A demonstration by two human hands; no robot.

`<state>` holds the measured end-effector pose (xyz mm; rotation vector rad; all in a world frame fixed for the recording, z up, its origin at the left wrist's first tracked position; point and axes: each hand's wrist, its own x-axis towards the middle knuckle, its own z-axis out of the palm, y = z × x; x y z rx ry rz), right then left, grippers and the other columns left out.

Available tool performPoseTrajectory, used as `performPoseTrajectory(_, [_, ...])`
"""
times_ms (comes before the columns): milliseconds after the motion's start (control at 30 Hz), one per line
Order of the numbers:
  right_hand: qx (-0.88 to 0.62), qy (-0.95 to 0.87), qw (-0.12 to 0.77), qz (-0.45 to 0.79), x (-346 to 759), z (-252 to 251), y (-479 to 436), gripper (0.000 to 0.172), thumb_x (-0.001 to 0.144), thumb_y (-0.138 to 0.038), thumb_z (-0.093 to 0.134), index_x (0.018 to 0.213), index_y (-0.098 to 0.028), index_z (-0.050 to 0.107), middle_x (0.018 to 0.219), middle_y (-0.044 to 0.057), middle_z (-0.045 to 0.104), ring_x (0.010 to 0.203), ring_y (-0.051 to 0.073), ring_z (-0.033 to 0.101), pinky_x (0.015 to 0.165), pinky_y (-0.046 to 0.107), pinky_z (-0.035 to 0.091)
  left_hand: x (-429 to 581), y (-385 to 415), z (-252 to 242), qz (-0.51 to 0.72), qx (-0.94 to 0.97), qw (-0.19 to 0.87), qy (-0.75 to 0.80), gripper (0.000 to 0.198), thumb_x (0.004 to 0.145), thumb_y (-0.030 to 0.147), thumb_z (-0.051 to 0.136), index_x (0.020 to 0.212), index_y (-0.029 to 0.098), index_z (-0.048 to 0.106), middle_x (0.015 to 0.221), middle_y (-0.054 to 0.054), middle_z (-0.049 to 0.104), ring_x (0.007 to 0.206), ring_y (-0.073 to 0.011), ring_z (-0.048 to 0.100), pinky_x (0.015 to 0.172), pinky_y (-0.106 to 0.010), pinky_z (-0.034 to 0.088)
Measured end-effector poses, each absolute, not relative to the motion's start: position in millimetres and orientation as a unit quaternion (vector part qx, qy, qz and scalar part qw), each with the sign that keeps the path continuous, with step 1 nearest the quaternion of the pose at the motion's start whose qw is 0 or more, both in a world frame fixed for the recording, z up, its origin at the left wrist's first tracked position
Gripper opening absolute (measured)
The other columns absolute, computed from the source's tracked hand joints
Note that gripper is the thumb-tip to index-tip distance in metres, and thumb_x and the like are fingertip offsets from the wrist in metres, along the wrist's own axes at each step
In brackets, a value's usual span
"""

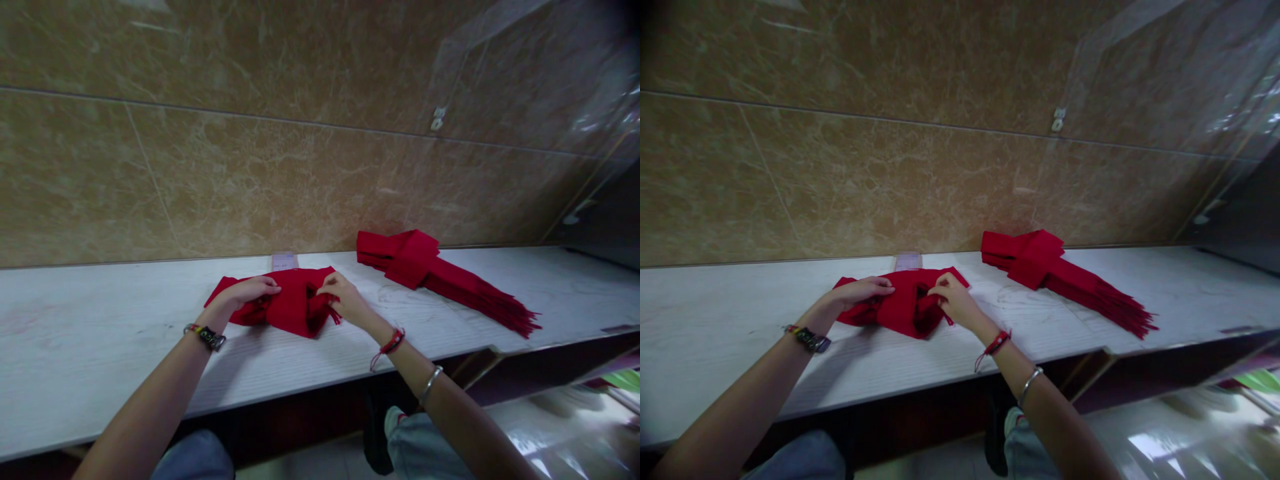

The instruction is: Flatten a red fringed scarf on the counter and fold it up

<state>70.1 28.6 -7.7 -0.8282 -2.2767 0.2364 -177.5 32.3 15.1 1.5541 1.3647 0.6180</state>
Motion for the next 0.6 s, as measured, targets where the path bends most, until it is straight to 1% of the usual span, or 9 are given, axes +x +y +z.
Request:
performPoseTrajectory(100, [-0.275,-0.861,0.402,0.147,107,18,29,0.036,0.065,0.001,0.038,0.081,-0.019,0.064,0.087,0.005,0.059,0.085,0.016,0.055,0.079,0.03,0.043,-178,30,21,0.242,0.625,0.476,0.569,0.031,0.057,0.042,0.063,0.066,0.017,0.048,0.056,0.005,0.045,0.051,-0.0087,0.04,0.047,-0.021,0.03])
performPoseTrajectory(200, [-0.289,-0.839,0.429,0.17,150,40,28,0.026,0.071,-0.007,0.042,0.081,-0.018,0.062,0.088,0.006,0.061,0.087,0.017,0.056,0.08,0.032,0.043,-177,25,24,0.223,0.627,0.465,0.584,0.031,0.059,0.043,0.062,0.07,0.018,0.048,0.056,0.006,0.045,0.05,-0.0081,0.04,0.047,-0.02,0.03])
performPoseTrajectory(233, [-0.299,-0.85,0.392,0.185,163,45,27,0.022,0.071,-0.011,0.044,0.081,-0.018,0.062,0.087,0.006,0.062,0.086,0.018,0.057,0.08,0.032,0.043,-176,24,23,0.212,0.634,0.456,0.588,0.03,0.059,0.043,0.061,0.071,0.018,0.049,0.057,0.006,0.046,0.05,-0.0081,0.041,0.047,-0.02,0.031])
performPoseTrajectory(300, [-0.313,-0.886,0.254,0.23,184,51,26,0.019,0.071,-0.015,0.048,0.081,-0.017,0.064,0.086,0.005,0.063,0.085,0.018,0.058,0.079,0.031,0.044,-173,23,21,0.185,0.658,0.421,0.597,0.028,0.062,0.042,0.059,0.071,0.017,0.05,0.057,0.004,0.047,0.051,-0.009,0.042,0.047,-0.02,0.032])
performPoseTrajectory(367, [-0.33,-0.899,0.134,0.255,192,49,26,0.021,0.071,-0.016,0.049,0.085,-0.017,0.065,0.09,0.005,0.064,0.088,0.018,0.058,0.081,0.031,0.044,-172,25,19,0.158,0.69,0.347,0.615,0.026,0.068,0.042,0.054,0.071,0.016,0.052,0.059,0.002,0.051,0.054,-0.0115,0.047,0.049,-0.022,0.035])
performPoseTrajectory(400, [-0.345,-0.897,0.114,0.251,191,47,27,0.023,0.072,-0.017,0.049,0.089,-0.017,0.064,0.095,0.006,0.064,0.092,0.019,0.057,0.083,0.032,0.043,-172,26,17,0.147,0.706,0.292,0.628,0.025,0.07,0.041,0.052,0.071,0.016,0.053,0.062,0.0,0.054,0.057,-0.0133,0.05,0.052,-0.023,0.037])
performPoseTrajectory(467, [-0.379,-0.885,0.15,0.223,177,38,27,0.028,0.077,-0.022,0.045,0.099,-0.017,0.062,0.106,0.007,0.062,0.101,0.019,0.054,0.089,0.033,0.04,-175,31,15,0.136,0.72,0.158,0.662,0.026,0.075,0.04,0.048,0.076,0.016,0.057,0.072,-0.005,0.059,0.069,-0.0177,0.055,0.06,-0.026,0.041])
performPoseTrajectory(533, [-0.401,-0.874,0.187,0.203,152,26,27,0.032,0.082,-0.029,0.043,0.108,-0.016,0.057,0.114,0.009,0.058,0.105,0.02,0.052,0.091,0.034,0.038,-183,36,12,0.153,0.698,0.034,0.699,0.029,0.076,0.039,0.049,0.088,0.015,0.059,0.092,-0.011,0.06,0.086,-0.0237,0.056,0.07,-0.03,0.042])
performPoseTrajectory(600, [-0.423,-0.868,0.173,0.193,124,12,25,0.041,0.08,-0.035,0.049,0.115,-0.015,0.051,0.117,0.012,0.056,0.106,0.022,0.052,0.091,0.035,0.038,-193,41,8,0.208,0.648,0.001,0.733,0.039,0.074,0.039,0.052,0.105,0.015,0.055,0.11,-0.016,0.054,0.102,-0.0295,0.051,0.078,-0.035,0.04])
